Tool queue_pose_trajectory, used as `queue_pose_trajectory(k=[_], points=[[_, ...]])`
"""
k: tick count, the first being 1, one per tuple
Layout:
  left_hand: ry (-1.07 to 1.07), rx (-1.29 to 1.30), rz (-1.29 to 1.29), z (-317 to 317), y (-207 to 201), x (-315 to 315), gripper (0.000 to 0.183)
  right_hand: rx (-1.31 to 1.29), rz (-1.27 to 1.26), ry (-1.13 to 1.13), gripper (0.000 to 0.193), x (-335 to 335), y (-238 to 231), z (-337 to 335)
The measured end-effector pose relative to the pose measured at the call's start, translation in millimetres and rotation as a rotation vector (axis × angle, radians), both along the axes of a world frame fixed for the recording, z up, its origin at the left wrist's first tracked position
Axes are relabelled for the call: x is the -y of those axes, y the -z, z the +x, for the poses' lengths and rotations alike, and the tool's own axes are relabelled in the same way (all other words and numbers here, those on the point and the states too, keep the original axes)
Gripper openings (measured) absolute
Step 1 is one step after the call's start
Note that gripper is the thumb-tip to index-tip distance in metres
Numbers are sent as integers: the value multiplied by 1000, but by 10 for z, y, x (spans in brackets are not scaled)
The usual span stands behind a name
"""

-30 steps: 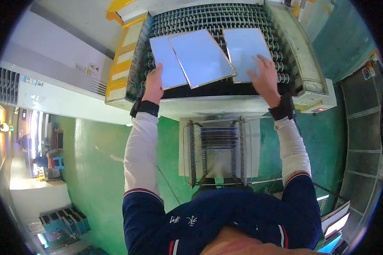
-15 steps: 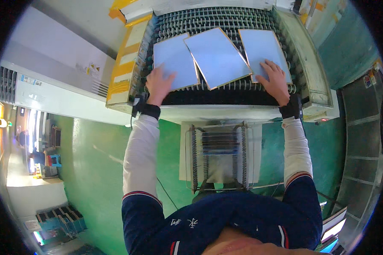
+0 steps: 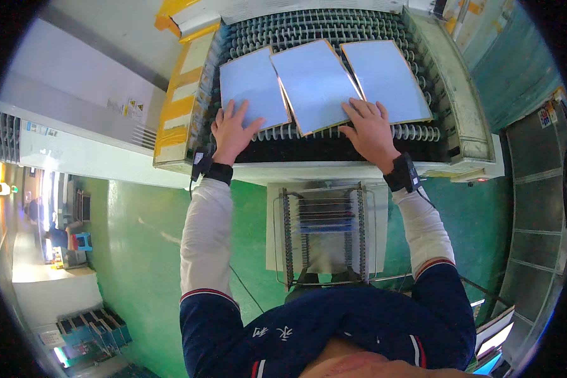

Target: Remove thin metal plates from a machine's output and organize them into a slotted drying rack.

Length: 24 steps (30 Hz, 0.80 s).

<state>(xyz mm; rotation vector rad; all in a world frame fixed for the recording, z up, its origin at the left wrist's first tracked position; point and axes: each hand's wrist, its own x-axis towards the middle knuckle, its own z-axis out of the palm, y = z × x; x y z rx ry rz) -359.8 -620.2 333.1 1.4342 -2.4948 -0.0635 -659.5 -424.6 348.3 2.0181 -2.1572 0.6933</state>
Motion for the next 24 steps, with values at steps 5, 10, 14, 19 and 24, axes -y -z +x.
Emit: queue_pose_trajectory(k=[5, 10, 14, 19, 24], points=[[-35, 47, -5, 84, -1, 36, 73, 7, -85, 19, 43, -17, 68, -68], [32, 19, 16, 101, 30, 46, 74, -7, -129, -4, 40, 77, 61, -82], [59, 20, 27, 70, 40, 46, 75, 40, -111, 0, 38, 77, 39, -23], [100, 23, 10, 51, 20, 109, 74, 59, -94, -1, 38, 70, 40, 43], [117, 21, 22, -35, 49, 193, 72, 64, -119, -10, 36, 136, 61, -29]])
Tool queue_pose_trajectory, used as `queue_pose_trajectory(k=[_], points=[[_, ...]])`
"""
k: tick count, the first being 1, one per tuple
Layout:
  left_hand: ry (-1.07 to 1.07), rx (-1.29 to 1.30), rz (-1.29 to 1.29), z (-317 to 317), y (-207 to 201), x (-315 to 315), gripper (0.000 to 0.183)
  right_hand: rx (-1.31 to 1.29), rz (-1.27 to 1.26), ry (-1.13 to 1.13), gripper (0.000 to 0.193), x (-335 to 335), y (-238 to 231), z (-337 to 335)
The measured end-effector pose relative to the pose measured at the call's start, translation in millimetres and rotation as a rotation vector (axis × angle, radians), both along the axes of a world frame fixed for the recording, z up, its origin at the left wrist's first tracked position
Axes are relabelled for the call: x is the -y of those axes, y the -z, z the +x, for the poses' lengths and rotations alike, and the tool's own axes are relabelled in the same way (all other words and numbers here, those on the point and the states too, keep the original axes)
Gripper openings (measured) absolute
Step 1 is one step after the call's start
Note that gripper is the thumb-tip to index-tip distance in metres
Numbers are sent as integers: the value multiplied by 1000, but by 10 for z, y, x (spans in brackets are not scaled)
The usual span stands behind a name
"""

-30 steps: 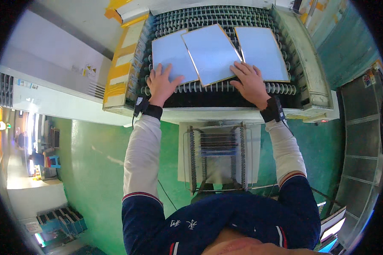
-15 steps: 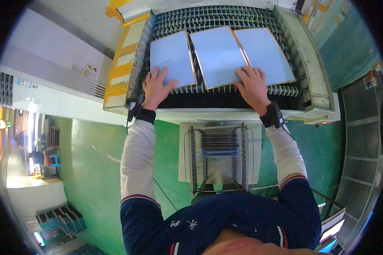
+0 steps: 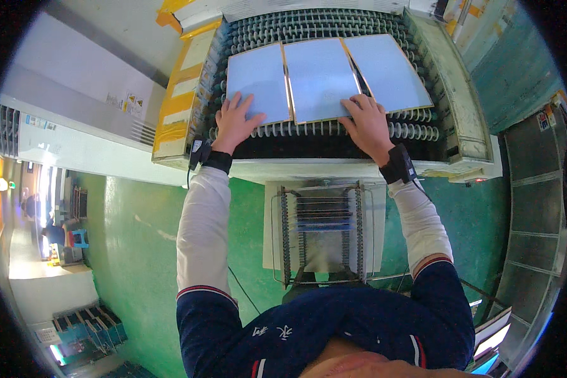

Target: Remove thin metal plates from a machine's output and organize them into a slotted drying rack.

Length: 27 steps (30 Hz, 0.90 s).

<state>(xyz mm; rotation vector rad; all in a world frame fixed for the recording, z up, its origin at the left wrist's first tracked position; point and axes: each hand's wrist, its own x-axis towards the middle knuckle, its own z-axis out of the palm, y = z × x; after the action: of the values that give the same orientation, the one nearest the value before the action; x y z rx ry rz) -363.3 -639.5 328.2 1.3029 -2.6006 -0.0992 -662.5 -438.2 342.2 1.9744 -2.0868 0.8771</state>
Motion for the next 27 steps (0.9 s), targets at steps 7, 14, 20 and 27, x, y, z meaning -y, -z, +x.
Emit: queue_pose_trajectory(k=[7, 14, 20, 27], points=[[-6, -14, 2, -57, -26, 29, 69, -6, -77, 83, 37, 132, 158, -627], [139, -152, -19, -685, -60, -295, 70, -175, 74, 282, 45, 75, 142, -808], [213, -117, -21, -904, 3, -177, 67, -165, 124, 322, 52, 72, 37, -731], [233, -153, -26, -1000, 84, 40, 65, -181, 165, 348, 58, -312, -72, -549]])
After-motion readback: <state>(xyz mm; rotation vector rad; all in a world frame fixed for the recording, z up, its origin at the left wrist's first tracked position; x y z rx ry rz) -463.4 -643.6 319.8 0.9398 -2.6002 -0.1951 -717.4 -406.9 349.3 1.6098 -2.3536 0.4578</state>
